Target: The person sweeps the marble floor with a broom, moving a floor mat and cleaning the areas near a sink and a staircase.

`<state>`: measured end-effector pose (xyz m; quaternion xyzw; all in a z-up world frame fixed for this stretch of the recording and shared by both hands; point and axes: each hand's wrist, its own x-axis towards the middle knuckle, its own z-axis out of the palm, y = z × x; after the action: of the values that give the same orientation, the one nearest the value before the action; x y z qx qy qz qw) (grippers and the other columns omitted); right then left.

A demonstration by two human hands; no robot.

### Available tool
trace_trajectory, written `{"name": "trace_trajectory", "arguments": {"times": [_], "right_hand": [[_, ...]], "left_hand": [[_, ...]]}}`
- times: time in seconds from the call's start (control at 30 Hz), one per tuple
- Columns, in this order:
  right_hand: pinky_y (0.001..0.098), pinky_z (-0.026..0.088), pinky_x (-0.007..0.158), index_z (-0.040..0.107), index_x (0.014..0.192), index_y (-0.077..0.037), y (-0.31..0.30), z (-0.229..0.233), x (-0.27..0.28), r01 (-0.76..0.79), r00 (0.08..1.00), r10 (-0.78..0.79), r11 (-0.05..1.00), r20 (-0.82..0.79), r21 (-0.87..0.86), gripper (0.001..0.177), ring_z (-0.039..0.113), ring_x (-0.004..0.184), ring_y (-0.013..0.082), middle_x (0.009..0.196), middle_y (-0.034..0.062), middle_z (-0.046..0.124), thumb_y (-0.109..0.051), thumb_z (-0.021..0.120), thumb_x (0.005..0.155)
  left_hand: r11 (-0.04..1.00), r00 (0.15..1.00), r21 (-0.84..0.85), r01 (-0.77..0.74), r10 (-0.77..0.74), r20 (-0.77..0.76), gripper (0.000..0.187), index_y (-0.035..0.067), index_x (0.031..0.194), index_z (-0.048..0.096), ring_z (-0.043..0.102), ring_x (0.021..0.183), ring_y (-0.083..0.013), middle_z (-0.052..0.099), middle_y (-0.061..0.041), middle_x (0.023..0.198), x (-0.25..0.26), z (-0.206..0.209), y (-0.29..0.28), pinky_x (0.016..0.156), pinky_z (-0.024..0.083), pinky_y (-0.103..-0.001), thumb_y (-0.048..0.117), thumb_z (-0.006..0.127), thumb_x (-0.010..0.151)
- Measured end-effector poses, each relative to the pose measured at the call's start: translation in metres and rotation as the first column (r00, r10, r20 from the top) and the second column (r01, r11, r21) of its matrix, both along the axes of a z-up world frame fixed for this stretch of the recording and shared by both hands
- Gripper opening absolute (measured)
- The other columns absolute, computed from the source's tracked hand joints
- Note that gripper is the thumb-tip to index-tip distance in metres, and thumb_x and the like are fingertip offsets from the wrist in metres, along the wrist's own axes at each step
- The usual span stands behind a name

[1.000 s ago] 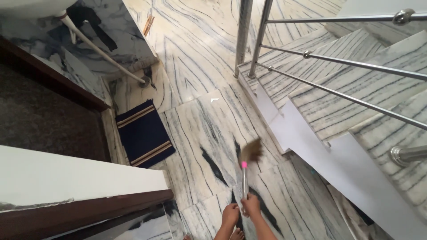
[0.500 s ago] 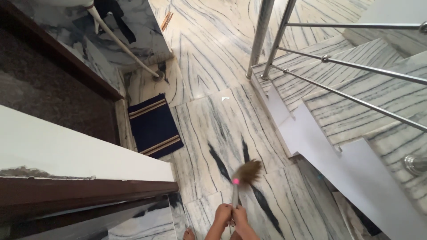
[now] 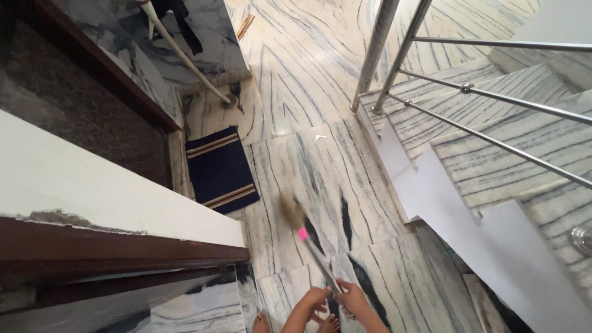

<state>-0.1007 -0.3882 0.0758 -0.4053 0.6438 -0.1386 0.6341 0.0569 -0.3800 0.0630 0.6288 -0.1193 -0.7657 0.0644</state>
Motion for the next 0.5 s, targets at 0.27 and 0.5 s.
{"name": "trace_trajectory", "arguments": {"times": [0.27, 0.5], "right_hand": [[0.0356, 0.056, 0.049, 0.072, 0.126, -0.006, -0.063, -0.031, -0.03, -0.003, 0.959, -0.036, 0.99, -0.281, -0.138, 0.053, 0.069, 0.048, 0.0216, 0.073, 0.0085, 0.075, -0.01, 0.083, 0.074], [0.0364, 0.053, 0.047, 0.07, 0.129, -0.007, -0.106, -0.012, 0.006, 0.01, 0.987, -0.046, 0.974, -0.155, -0.226, 0.055, 0.066, 0.046, 0.0226, 0.066, 0.0191, 0.073, -0.011, 0.079, 0.076]], "left_hand": [[0.989, 0.998, -0.137, -0.056, 0.054, -0.021, 0.038, 0.013, 0.117, 0.065, 0.065, 0.085, -0.0195, 0.063, 0.0, 0.095, -0.052, -0.006, -0.019, 0.066, 0.053, -0.04, 0.047, 0.062, 0.1], [0.79, 0.842, -0.306, -0.531, 0.531, -0.092, 0.039, 0.001, 0.096, 0.066, 0.056, 0.061, -0.0167, 0.057, -0.003, 0.072, -0.037, -0.03, -0.047, 0.048, 0.043, -0.032, 0.039, 0.061, 0.104]]}}
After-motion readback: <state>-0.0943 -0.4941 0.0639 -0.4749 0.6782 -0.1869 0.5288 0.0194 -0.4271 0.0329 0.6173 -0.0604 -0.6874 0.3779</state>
